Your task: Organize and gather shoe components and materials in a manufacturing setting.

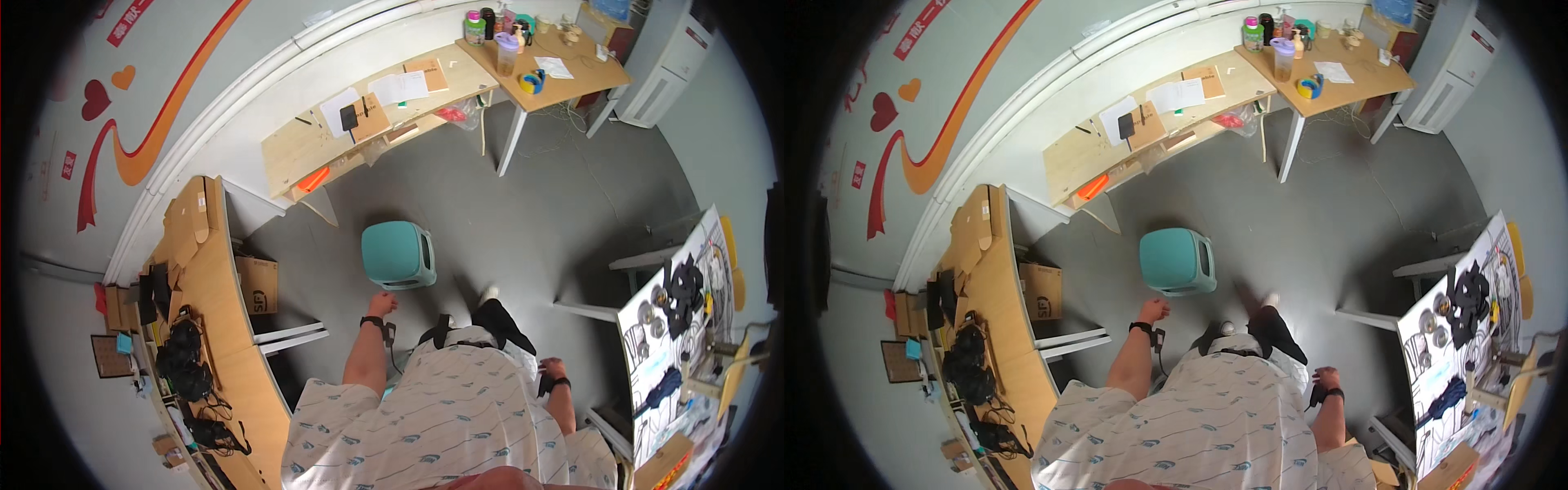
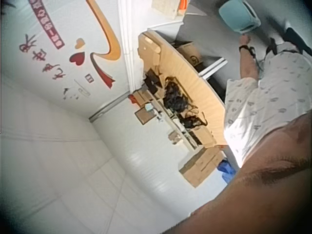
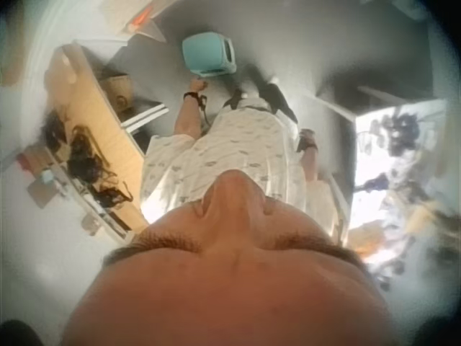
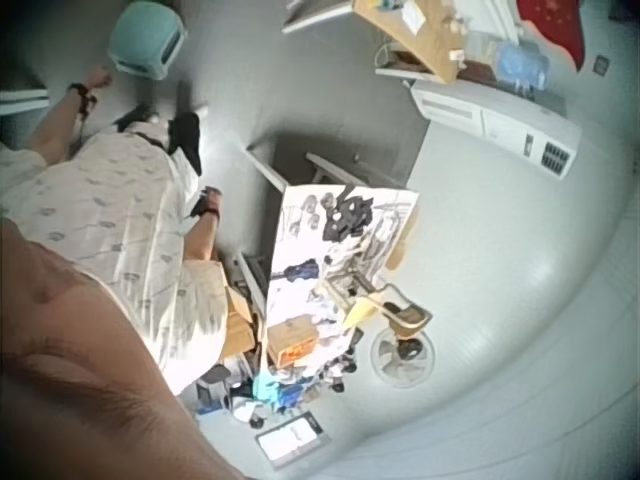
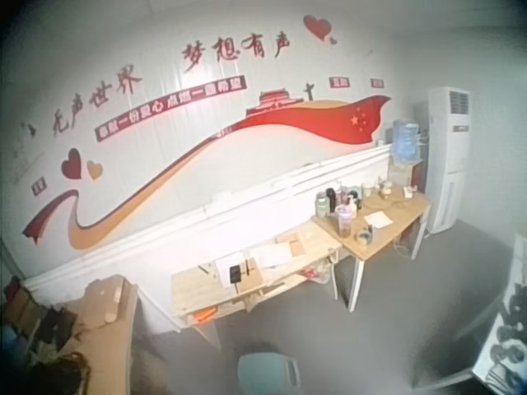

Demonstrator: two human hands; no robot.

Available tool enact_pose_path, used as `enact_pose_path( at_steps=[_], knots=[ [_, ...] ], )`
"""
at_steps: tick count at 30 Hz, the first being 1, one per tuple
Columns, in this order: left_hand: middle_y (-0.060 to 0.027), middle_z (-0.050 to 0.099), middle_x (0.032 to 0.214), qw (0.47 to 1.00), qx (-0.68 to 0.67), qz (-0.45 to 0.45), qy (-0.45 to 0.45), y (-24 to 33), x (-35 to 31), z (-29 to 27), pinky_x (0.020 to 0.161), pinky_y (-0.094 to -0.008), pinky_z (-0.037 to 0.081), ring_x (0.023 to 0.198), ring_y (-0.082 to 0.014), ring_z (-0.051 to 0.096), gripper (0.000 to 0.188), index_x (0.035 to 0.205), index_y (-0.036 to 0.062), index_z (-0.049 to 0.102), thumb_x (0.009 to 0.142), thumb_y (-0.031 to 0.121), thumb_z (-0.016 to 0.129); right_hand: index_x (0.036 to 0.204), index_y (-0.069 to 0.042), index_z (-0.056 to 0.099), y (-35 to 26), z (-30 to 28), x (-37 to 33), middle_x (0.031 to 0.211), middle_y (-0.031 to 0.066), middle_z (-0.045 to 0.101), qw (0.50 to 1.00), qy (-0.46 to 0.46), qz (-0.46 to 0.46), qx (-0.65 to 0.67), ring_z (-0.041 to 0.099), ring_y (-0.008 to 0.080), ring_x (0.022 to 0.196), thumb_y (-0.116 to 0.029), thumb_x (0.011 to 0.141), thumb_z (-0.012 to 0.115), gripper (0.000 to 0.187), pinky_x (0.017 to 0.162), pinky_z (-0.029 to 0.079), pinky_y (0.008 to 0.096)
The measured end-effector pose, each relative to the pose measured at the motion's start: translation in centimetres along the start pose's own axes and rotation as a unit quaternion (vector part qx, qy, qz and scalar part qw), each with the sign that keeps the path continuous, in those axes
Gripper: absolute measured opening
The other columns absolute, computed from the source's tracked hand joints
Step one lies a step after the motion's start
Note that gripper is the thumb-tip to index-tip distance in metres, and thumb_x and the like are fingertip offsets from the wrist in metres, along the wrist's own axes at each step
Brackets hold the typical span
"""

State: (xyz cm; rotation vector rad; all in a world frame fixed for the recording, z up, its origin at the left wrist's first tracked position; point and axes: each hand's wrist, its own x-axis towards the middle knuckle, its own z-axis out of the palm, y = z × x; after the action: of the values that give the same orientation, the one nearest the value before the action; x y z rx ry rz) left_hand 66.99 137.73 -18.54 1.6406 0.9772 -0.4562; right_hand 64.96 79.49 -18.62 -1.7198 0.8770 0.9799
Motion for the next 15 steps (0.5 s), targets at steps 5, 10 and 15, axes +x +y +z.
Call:
enact_pose_path(
  at_steps=[5, 10, 15],
  knots=[
    [-0.0132, 0.059, 0.087, 0.975, -0.199, -0.078, 0.057, 2.7, 5.4, -1.7, 0.050, -0.0288, 0.046, 0.064, -0.0213, 0.060, 0.031, 0.102, -0.0003, 0.049, 0.084, 0.025, 0.048, 0.096, -0.016, 0.065, -15.7, 0.3, 10.7, 0.091, 0.0026, 0.065, 0.960, -0.162, -0.053, -0.222, 0.062, 0.0204, 0.083, -0.026, 0.075, 0.055, 0.026, 0.069, 0.050, 0.0331],
    [-0.0164, 0.052, 0.103, 0.876, -0.413, -0.191, 0.161, 8.7, 15.7, -0.8, 0.056, -0.0316, 0.048, 0.072, -0.0262, 0.058, 0.037, 0.113, 0.0006, 0.039, 0.086, 0.025, 0.044, 0.082, -0.015, 0.064, -34.6, 2.3, 21.0, 0.079, 0.0018, 0.065, 0.707, -0.024, -0.215, -0.674, 0.063, 0.0212, 0.069, -0.025, 0.073, 0.055, 0.016, 0.058, 0.049, 0.0353],
    [-0.0091, 0.055, 0.085, 0.877, -0.356, 0.002, 0.322, 11.4, 26.0, -2.4, 0.055, -0.0290, 0.044, 0.069, -0.0189, 0.053, 0.019, 0.086, 0.0030, 0.050, 0.083, 0.021, 0.045, 0.064, -0.013, 0.062, -58.1, 11.5, 28.0, 0.063, 0.0104, 0.060, 0.585, 0.115, -0.501, -0.627, 0.060, 0.0254, 0.061, -0.018, 0.069, 0.052, 0.011, 0.055, 0.046, 0.0378]
  ],
)
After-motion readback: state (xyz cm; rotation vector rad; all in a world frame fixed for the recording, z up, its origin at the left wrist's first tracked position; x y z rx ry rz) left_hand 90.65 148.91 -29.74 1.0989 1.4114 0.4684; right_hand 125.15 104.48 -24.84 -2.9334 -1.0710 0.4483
